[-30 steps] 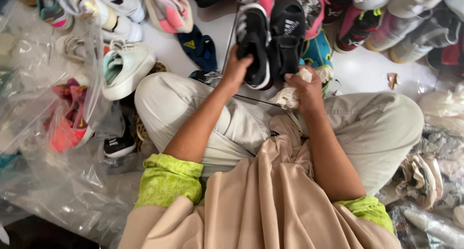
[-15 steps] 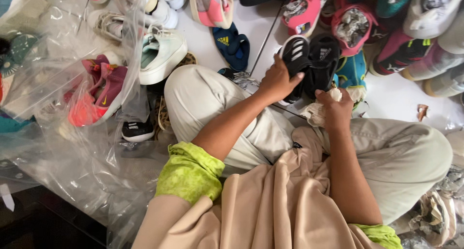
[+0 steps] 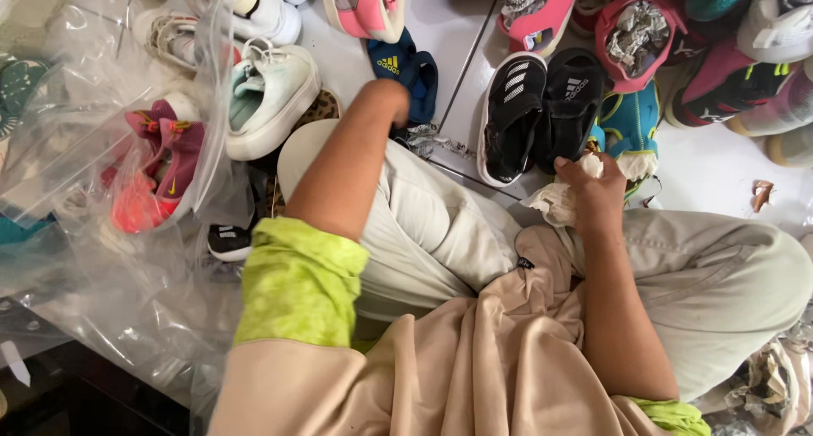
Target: The person wipes various shoes with a white cloth, inserts paper stuffing into them, and rearranges the footwear on a floor.
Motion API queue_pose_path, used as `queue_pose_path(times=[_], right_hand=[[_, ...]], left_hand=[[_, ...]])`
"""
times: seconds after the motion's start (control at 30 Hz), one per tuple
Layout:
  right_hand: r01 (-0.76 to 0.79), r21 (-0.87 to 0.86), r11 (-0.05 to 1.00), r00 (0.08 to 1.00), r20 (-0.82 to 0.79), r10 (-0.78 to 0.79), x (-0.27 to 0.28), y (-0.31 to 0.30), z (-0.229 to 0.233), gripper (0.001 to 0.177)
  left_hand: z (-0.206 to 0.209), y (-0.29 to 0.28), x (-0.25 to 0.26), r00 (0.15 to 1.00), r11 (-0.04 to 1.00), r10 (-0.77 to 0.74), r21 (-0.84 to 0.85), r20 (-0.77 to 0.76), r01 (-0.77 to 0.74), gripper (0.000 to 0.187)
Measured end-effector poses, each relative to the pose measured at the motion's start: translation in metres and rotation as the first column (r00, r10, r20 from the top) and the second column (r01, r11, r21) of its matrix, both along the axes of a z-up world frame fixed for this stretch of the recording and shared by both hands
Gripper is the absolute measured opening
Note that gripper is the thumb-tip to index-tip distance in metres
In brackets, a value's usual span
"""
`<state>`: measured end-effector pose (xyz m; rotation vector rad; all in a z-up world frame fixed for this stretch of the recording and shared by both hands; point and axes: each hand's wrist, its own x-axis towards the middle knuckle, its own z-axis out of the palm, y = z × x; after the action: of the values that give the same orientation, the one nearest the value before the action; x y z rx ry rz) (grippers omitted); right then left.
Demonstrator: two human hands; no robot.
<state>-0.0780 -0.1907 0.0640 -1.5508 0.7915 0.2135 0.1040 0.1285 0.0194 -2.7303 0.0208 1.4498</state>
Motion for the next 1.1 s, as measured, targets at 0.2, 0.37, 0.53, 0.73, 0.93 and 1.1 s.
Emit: queue_pose_path(times=[0.2,0.37,0.53,0.73,0.93,1.1], right_hand=[[-0.041,-0.044,0.998,0.999,0.009,0.042,0.001,-0.006,-0.008,0.023],[-0.043,-0.023,0.999,0.999,-0.027,0.042,0.005,-0.004,0.001,0.032],[-0.022,0.000,1.000,1.000,0.014,0.022,0.003,-0.007,-0.005,0.030],[0.003,0.065,0.998,0.998,0.067,-0.007,-0.001,-0.012,-0.024,0.027],[0.013,0.017,1.000,0.999,0.043,-0.013,-0.005,-0.012,-0.022,0.036],[0.064,0.095,0.993,0.990,0.119,-0.076,-0.007,-0.016,-0.036,0.025]], left_hand=[[-0.061,-0.015,0.015,0.913,0.968,-0.206,0.064,-0.352,0.243,0.074],[0.016,-0.018,0.002,0.937,0.998,-0.050,0.018,-0.347,0.060,0.091],[0.072,-0.011,-0.014,0.961,0.980,0.144,-0.100,-0.237,-0.171,0.082],[0.060,0.018,-0.021,0.867,0.639,0.387,-0.769,0.314,-0.006,0.047],[0.045,0.014,-0.015,0.752,0.570,0.492,-0.815,0.439,0.103,0.061],[0.033,0.013,-0.007,0.645,0.570,0.585,-0.815,0.492,0.104,0.059]])
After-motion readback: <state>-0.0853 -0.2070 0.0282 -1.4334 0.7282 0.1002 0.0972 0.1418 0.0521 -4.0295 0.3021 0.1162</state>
